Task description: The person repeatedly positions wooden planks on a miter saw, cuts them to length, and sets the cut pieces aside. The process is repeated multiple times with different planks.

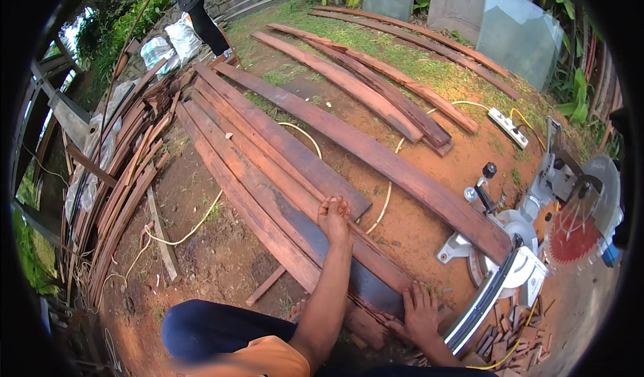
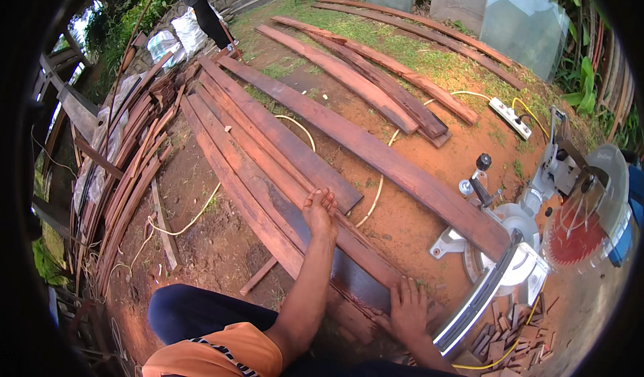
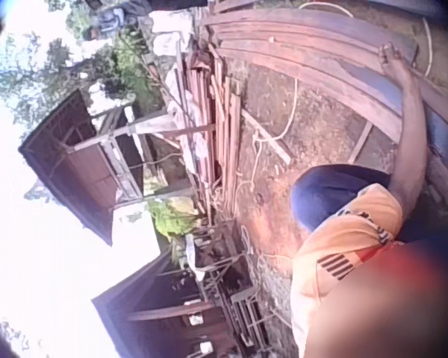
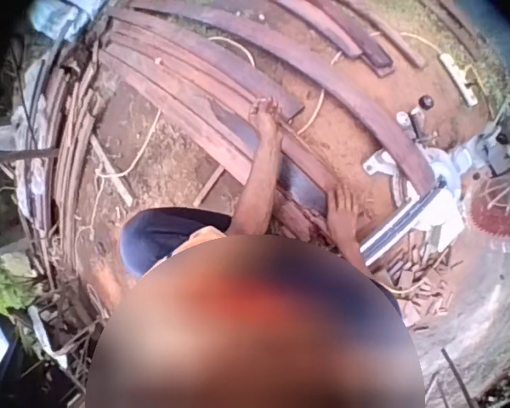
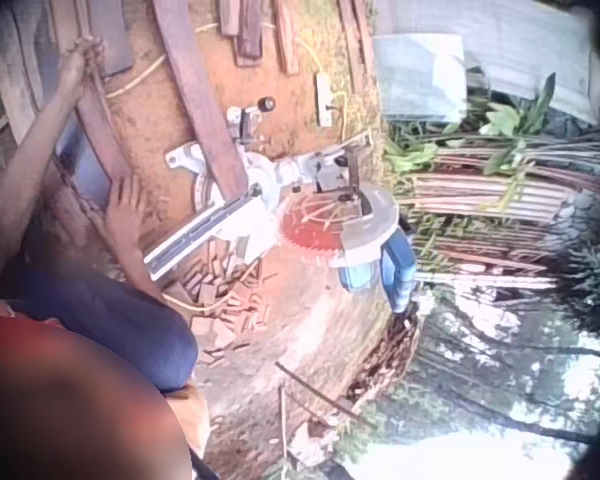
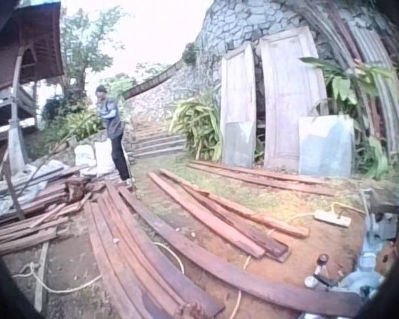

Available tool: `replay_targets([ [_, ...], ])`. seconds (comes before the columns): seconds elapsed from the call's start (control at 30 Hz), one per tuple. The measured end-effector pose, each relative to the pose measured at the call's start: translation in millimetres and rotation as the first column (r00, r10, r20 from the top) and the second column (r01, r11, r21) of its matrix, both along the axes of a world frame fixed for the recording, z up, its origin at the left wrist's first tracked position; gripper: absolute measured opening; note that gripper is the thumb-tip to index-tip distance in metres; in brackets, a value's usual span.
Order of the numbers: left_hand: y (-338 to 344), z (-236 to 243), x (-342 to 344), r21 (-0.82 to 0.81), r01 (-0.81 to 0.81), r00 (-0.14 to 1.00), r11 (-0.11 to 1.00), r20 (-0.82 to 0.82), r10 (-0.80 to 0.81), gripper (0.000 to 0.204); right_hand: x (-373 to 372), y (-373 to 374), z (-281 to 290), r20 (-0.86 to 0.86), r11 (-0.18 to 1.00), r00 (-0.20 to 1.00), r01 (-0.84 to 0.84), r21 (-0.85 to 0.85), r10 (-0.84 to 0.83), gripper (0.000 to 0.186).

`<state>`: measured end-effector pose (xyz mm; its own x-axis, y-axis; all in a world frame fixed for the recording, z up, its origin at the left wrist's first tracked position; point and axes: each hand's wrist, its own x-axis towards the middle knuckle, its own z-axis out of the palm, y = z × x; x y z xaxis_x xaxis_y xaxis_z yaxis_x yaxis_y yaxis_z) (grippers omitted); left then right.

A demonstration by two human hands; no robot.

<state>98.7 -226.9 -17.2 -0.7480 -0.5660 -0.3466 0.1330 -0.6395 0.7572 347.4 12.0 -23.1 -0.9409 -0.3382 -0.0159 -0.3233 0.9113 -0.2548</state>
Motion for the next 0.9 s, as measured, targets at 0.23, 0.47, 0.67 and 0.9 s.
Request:
replay_targets([
  [0.23, 34.2, 26.1, 5.3, 0.102, 0.046, 0.999, 0.994, -0.022, -0.044, 0.019, 9.5, -27.5, -16.9, 0.11, 0.995, 0.994, 0.005, 0.1, -0.016, 0.113],
  [0.47, 61.7, 38.7, 10.3, 0.035, 0.084, 0.994, 0.996, -0.069, -0.082, 0.022, -10.2, -22.8, -9.0, 0.086, 0.994, 0.996, -0.017, 0.105, 0.008, 0.114],
  [0.67, -14.9, 1.3, 10.1, -0.68, -0.051, 0.98, 0.731, 0.109, 0.17, 0.053, 0.5, -23.8, -6.8, 0.055, 0.998, 0.998, -0.021, 0.06, 0.018, 0.112],
  [0.9, -106.7, -49.1, 33.6, -0.775, 0.412, 0.694, 0.479, 0.608, 0.386, 0.107, 4.1, -36.5, 21.6, 0.226, 0.996, 0.973, 0.067, -0.056, -0.052, 0.09],
])
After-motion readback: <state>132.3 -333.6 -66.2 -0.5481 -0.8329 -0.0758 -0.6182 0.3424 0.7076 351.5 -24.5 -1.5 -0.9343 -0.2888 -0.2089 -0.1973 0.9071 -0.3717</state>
